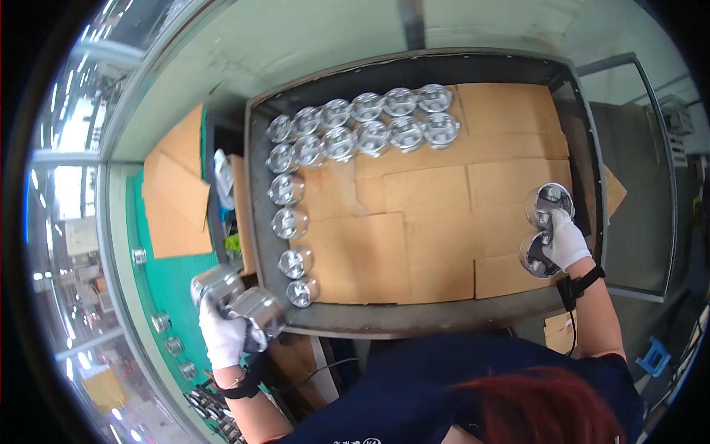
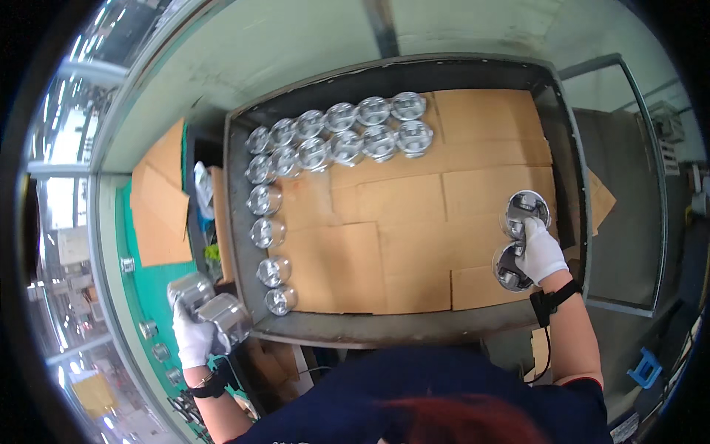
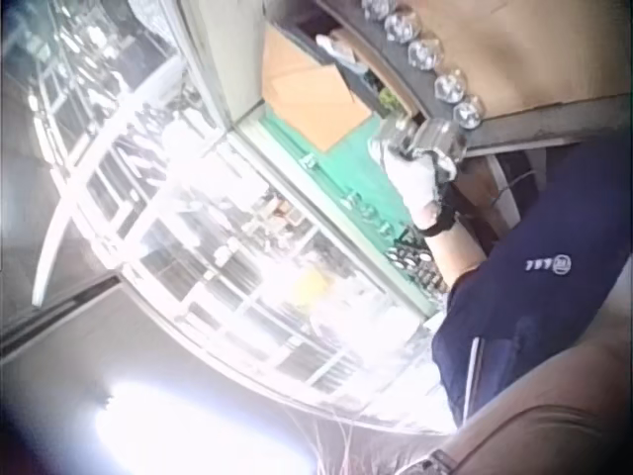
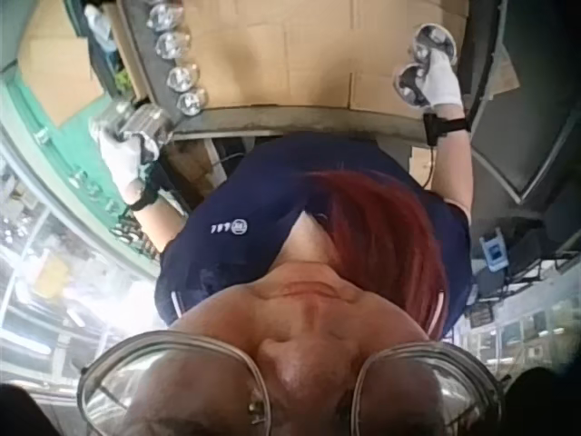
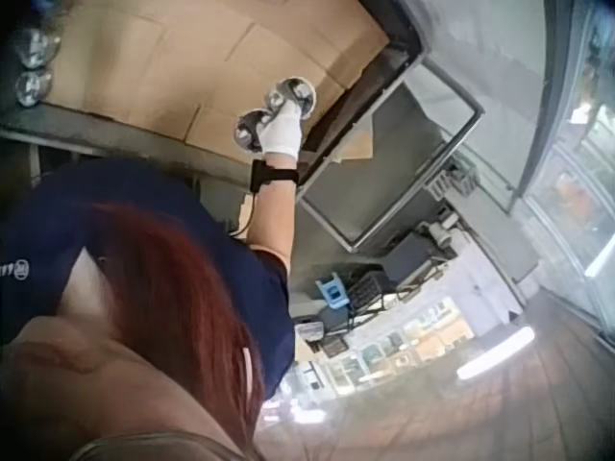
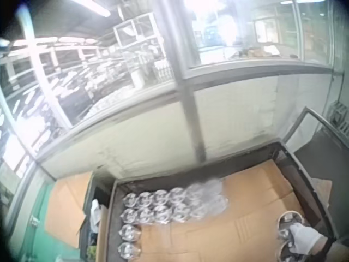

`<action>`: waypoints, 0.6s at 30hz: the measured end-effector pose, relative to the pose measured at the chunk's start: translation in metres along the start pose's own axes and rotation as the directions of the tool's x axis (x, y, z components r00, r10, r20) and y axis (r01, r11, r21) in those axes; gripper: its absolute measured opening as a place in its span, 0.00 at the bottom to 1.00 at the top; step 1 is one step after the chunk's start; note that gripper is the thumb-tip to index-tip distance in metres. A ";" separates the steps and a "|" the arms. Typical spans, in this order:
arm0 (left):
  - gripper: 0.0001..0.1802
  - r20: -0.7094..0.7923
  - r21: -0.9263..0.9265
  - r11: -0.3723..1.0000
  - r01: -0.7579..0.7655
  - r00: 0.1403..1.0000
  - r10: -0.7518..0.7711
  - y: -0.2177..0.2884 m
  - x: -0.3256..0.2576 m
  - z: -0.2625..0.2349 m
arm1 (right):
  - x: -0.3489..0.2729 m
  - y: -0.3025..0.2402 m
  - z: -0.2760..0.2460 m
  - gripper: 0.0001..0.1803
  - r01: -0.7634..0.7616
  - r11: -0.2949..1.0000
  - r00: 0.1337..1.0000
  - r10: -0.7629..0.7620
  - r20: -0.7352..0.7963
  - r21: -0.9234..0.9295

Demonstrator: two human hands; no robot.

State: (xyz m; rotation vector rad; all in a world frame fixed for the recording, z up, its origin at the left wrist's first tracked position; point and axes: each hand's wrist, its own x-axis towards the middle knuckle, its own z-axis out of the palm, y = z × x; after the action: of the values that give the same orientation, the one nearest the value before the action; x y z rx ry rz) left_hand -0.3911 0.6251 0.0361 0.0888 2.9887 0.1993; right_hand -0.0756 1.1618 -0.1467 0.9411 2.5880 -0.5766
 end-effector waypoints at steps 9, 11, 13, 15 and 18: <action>0.25 0.064 -0.241 0.428 -0.871 0.425 0.903 0.399 0.069 0.180 | 0.071 0.126 -0.008 0.30 -0.030 0.999 0.999 0.029 0.034 0.041; 0.26 0.209 -0.236 0.424 -0.874 0.381 0.901 0.462 0.083 0.232 | 0.095 0.136 -0.012 0.29 -0.020 0.999 0.999 0.019 0.035 0.048; 0.24 0.389 -0.094 0.423 -0.901 0.358 0.849 0.516 0.094 0.280 | 0.124 0.142 -0.018 0.30 0.020 0.998 0.999 -0.022 0.042 0.059; 0.25 0.477 0.009 0.410 -0.912 0.364 0.800 0.556 0.109 0.331 | 0.159 0.136 -0.028 0.32 -0.041 0.997 0.992 0.033 0.125 0.061; 0.27 0.384 0.130 0.373 -0.919 0.394 0.835 0.576 0.142 0.416 | 0.218 0.130 -0.021 0.37 0.008 0.991 0.997 -0.019 0.077 0.136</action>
State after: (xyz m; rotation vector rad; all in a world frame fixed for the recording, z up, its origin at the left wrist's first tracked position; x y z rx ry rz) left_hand -0.4417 1.2581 -0.3138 1.6619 2.3039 -0.2089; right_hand -0.1517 1.3795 -0.2561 0.9242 2.5129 -0.7859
